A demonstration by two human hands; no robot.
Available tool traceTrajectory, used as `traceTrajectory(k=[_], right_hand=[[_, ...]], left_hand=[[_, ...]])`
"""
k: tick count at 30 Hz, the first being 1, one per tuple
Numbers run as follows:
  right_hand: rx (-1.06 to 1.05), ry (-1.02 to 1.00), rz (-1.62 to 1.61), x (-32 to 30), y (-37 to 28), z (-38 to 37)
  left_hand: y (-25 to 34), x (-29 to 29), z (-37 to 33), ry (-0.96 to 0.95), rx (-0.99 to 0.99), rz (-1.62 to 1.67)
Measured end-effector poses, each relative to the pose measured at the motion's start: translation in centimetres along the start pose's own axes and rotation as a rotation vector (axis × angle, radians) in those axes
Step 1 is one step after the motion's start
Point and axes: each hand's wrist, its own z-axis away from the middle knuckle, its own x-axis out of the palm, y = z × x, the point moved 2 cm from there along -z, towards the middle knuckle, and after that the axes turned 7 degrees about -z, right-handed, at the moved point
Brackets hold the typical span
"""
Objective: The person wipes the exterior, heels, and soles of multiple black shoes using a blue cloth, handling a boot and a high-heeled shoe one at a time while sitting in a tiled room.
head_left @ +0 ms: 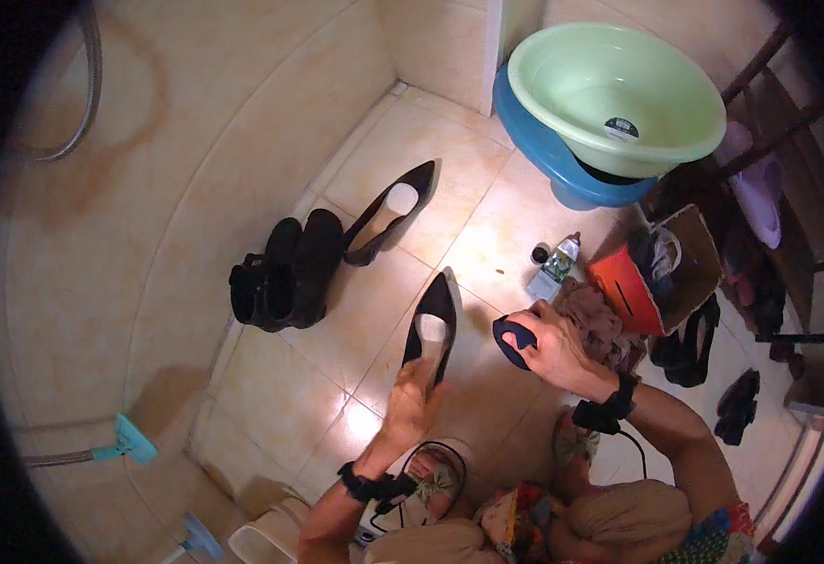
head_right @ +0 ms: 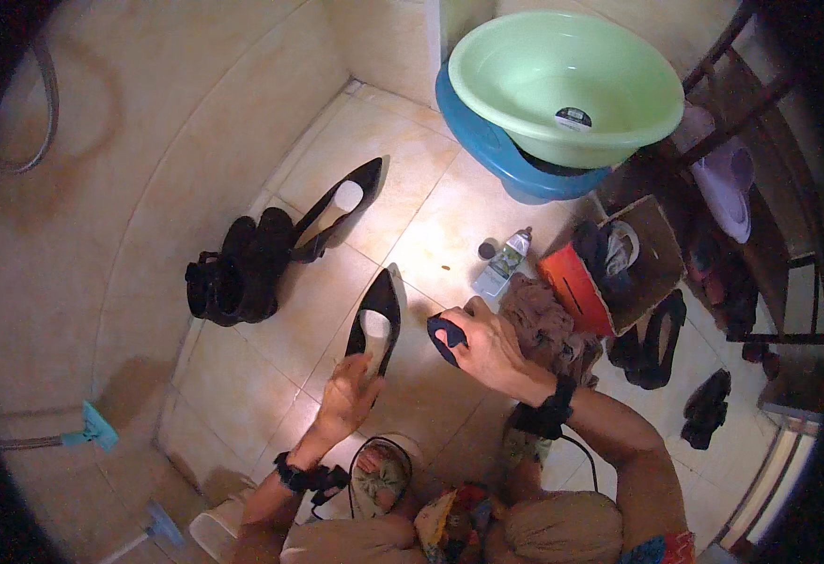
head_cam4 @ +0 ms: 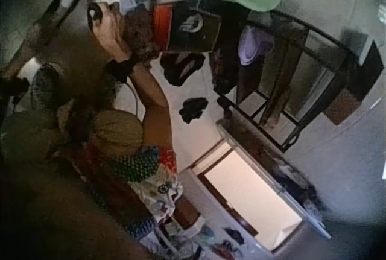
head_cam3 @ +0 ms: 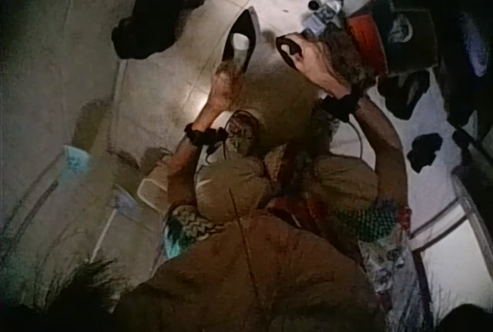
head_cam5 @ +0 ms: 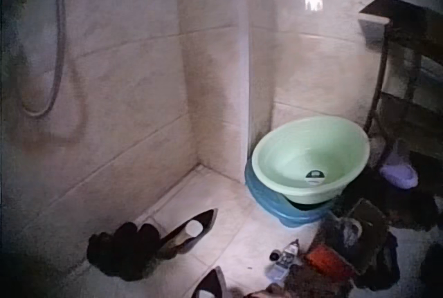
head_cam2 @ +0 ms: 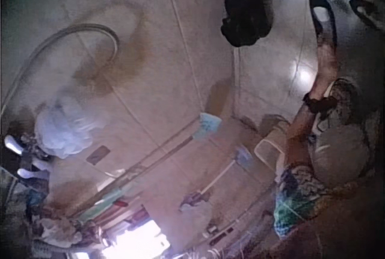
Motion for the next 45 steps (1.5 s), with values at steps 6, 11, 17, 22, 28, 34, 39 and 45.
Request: traceTrajectory(k=[6,11,17,22,28,34,39,45], right_hand=[[-0.055,0.002,-0.022,0.5,0.1,-0.3],[0.013,-0.005,-0.053,0.3,0.7,-0.3],[0.022,-0.020,-0.266,-1.2,0.2,-0.9],[-0.057,0.026,-0.254,-5.3,-4.8,-2.5],[-0.444,0.187,0.102,-6.6,-10.2,-3.1],[-0.725,0.139,0.355,-4.2,-13.7,-2.6],[-0.849,0.013,0.554,-4.4,-16.4,-3.3],[-1.039,-0.131,0.672,-2.0,-20.6,-1.0]], left_hand=[[-5.4,7.2,-6.3,0.293,-0.642,1.518],[-6.2,9.0,-10.8,0.341,-0.689,2.004],[-5.7,8.3,-11.2,0.279,-0.694,1.971],[1.9,0.9,-7.8,-0.053,-0.391,0.645],[7.1,-3.0,-5.3,0.262,0.193,0.167],[7.5,-3.5,-2.6,0.413,0.498,-1.182],[7.2,-2.5,-1.4,0.723,0.165,-1.658],[7.7,-3.6,-0.5,0.853,0.253,-1.750]])
